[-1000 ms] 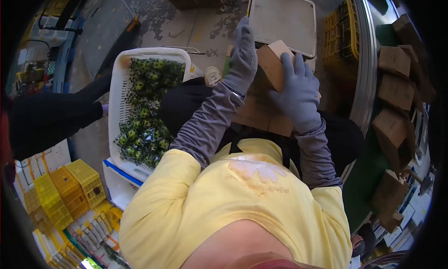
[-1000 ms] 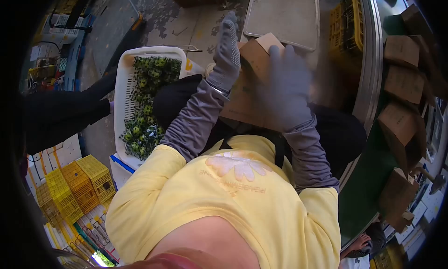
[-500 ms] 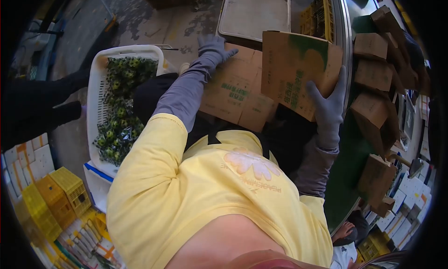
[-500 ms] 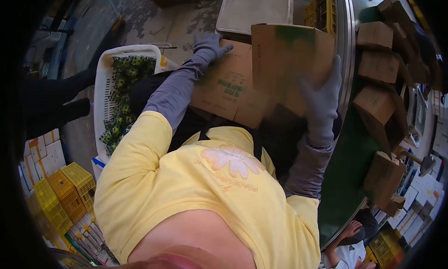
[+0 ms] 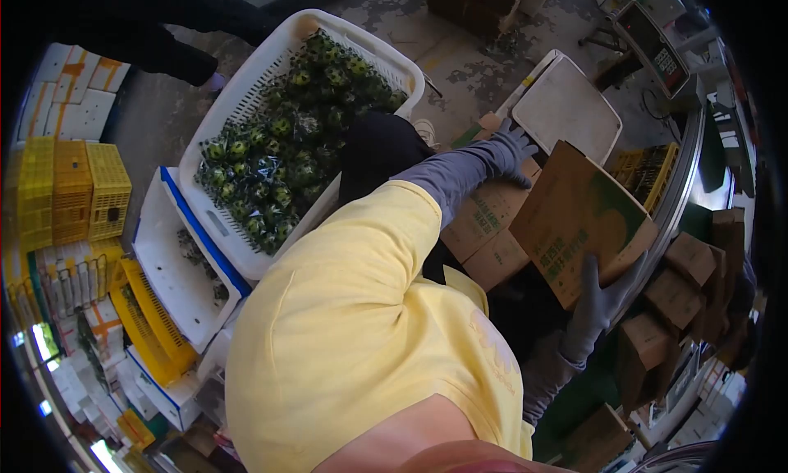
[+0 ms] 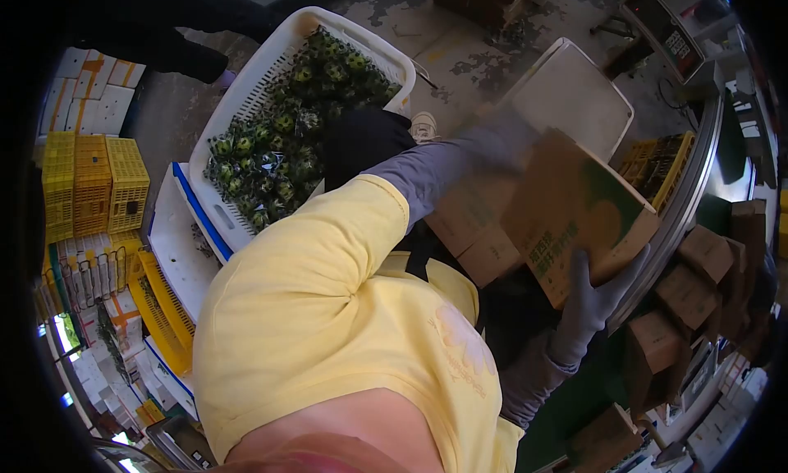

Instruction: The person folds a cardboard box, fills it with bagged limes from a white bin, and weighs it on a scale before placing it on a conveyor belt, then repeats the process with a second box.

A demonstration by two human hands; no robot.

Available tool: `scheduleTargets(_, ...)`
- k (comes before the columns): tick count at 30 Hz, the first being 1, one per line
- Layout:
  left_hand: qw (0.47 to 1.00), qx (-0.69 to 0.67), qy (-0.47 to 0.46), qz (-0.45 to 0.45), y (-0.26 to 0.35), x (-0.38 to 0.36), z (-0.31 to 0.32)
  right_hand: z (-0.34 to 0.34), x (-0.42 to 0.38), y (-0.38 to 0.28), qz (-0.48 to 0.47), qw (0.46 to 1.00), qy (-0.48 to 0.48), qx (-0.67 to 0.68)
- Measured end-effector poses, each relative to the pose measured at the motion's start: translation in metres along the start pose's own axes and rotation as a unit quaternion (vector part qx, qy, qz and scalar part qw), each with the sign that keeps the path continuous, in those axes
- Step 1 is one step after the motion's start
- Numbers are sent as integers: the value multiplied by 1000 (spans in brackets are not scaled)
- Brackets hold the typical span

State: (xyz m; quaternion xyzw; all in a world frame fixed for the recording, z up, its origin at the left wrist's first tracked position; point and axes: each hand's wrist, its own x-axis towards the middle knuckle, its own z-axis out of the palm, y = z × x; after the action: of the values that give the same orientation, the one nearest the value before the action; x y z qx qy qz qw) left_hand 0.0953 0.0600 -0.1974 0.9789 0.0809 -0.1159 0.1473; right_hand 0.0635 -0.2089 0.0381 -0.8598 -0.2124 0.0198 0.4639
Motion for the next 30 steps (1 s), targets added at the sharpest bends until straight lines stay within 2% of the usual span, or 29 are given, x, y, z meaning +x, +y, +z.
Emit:
scheduleTargets(1,999,-3,-32,-3,1,-1,-4,1,-1,-1,-6,1000,-5,-13)
scheduleTargets(3,987,9,-158,-25,15,-17,-38,6,-1,-6,-2,1000,-9,7)
scheduleTargets(5,984,-6,-175,-25,25,20,16,15,-3,-11,21,997,-14,70)
scheduleTargets(7,994,-16,-100,-49,37,51,47,23,2,-19,-2,999,-21,49)
scheduleTargets(9,992,-21,74,-104,49,55,42,30,10,-44,-56,998,-19,-9)
scheduleTargets(10,992,-24,61,-109,44,45,32,28,23,-43,-84,995,-9,-49)
scheduleTargets(11,992,-25,31,-119,41,-1,-13,31,35,-45,-39,988,-23,146)
scheduleTargets(12,990,-23,44,-134,43,-39,-55,30,46,-61,-6,980,-32,196)
scheduleTargets(13,983,-24,94,-153,43,-73,-92,28,57,-76,29,968,-36,245)
scheduleTargets(15,934,-13,304,-185,30,-128,-137,45,69,-91,7,957,-73,282)
scheduleTargets(16,902,-39,398,-162,16,-165,-169,58,74,-98,-8,948,-98,302)
scheduleTargets(19,753,-85,644,-106,-30,-241,-202,107,80,-108,-20,923,-173,343)
scheduleTargets(21,698,-400,591,-51,-41,-245,-184,147,82,-112,-9,904,-226,364)
scheduleTargets(22,640,-533,553,-28,-44,-246,-173,167,83,-115,-6,893,-251,375)
scheduleTargets(23,596,-599,535,-7,-50,-246,-164,187,83,-117,0,882,-272,386)
scheduleTargets(25,527,-681,508,21,-61,-250,-147,222,83,-120,9,860,-313,402)
scheduleTargets(26,510,-698,502,27,-67,-252,-141,236,83,-121,16,853,-329,405)
scheduleTargets(30,490,-701,514,59,-99,-242,-135,283,82,-128,35,826,-381,415)
